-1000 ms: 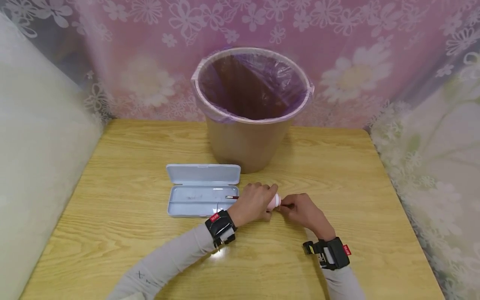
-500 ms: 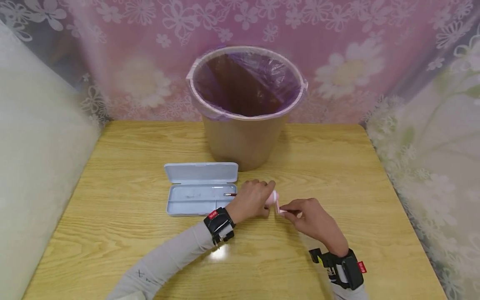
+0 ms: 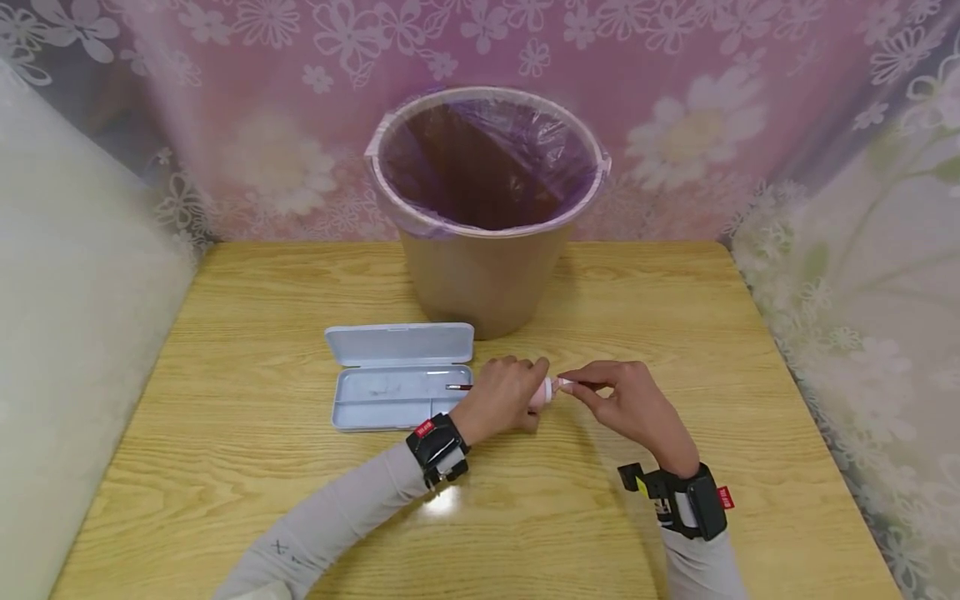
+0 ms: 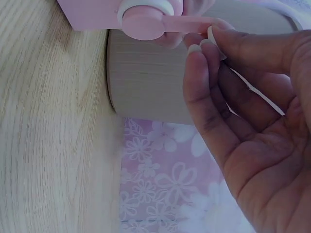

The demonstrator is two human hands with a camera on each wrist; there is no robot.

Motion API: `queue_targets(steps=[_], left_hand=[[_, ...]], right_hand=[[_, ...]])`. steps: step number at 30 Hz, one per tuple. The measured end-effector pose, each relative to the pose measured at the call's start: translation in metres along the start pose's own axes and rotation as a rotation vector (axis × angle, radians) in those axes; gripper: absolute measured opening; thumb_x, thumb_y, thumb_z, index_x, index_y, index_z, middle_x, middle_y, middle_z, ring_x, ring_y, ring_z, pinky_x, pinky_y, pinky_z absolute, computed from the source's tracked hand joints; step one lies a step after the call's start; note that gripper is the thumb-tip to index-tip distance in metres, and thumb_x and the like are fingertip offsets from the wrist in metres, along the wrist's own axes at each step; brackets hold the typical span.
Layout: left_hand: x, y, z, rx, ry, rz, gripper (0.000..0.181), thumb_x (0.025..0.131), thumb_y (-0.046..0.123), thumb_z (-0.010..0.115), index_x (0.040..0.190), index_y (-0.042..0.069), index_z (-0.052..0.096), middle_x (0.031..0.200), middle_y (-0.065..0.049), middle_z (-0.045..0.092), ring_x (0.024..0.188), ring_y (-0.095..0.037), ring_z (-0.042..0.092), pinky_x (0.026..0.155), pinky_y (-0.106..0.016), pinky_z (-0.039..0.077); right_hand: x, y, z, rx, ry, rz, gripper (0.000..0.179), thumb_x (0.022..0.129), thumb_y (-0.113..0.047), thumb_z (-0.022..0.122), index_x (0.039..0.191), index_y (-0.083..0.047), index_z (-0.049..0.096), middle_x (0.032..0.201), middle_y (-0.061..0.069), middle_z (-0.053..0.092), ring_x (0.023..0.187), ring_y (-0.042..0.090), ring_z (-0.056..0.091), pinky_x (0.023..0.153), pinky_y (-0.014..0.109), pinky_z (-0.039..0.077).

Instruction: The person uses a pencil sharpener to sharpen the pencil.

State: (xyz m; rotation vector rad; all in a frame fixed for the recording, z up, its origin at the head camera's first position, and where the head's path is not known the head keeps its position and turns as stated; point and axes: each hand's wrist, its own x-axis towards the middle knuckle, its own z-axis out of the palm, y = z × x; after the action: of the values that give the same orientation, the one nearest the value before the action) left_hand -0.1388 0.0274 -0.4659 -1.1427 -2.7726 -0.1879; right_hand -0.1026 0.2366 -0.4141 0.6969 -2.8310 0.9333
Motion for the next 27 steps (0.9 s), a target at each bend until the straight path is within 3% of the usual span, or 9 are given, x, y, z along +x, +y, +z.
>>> queue_targets(steps=[7,12,18,24,27], left_hand=[[-0.001,0.001,-0.002,0.003,-0.002,-0.006,0.043,0.075,0.04,0.082,0.1,0.016,0.057,0.078,0.005,0.066,0.061,-0.011,0.058,0.047,-0.026,0.041],[-0.001,0.001,-0.003,0.003,-0.011,-0.015,0.045,0.074,0.041,0.083,0.102,0.016,0.058,0.08,0.005,0.068,0.064,-0.012,0.061,0.049,-0.027,0.044],[0.0,0.002,-0.003,0.002,-0.047,-0.004,0.048,0.076,0.043,0.081,0.109,0.017,0.058,0.085,0.006,0.068,0.067,-0.013,0.062,0.052,-0.028,0.046],[-0.001,0.002,-0.003,0.013,-0.051,-0.027,0.053,0.076,0.044,0.082,0.116,0.018,0.059,0.086,0.006,0.069,0.069,-0.013,0.063,0.053,-0.028,0.049],[-0.002,0.005,-0.002,-0.011,-0.044,-0.028,0.055,0.076,0.045,0.083,0.119,0.018,0.059,0.089,0.006,0.07,0.071,-0.013,0.064,0.054,-0.029,0.05]], right_hand=[[0.004,0.004,-0.001,0.041,-0.038,0.078,0.015,0.093,-0.016,0.074,0.106,-0.02,0.081,0.098,-0.002,0.079,0.082,0.007,0.074,0.067,0.025,0.057],[0.009,0.009,0.0,0.073,-0.035,0.116,0.017,0.095,-0.02,0.072,0.11,-0.022,0.08,0.095,-0.004,0.078,0.076,0.005,0.069,0.065,0.024,0.054],[0.012,0.014,0.0,0.129,-0.061,0.211,0.019,0.096,-0.026,0.071,0.112,-0.022,0.08,0.096,0.002,0.077,0.075,0.015,0.071,0.066,0.025,0.053],[0.02,0.023,0.01,0.099,-0.08,0.221,0.022,0.098,-0.027,0.068,0.116,-0.018,0.078,0.087,0.007,0.075,0.073,0.022,0.067,0.064,0.026,0.049],[0.024,0.034,0.024,0.046,-0.164,0.184,0.02,0.098,-0.018,0.067,0.113,-0.012,0.079,0.087,0.005,0.076,0.066,0.013,0.06,0.061,0.025,0.046]])
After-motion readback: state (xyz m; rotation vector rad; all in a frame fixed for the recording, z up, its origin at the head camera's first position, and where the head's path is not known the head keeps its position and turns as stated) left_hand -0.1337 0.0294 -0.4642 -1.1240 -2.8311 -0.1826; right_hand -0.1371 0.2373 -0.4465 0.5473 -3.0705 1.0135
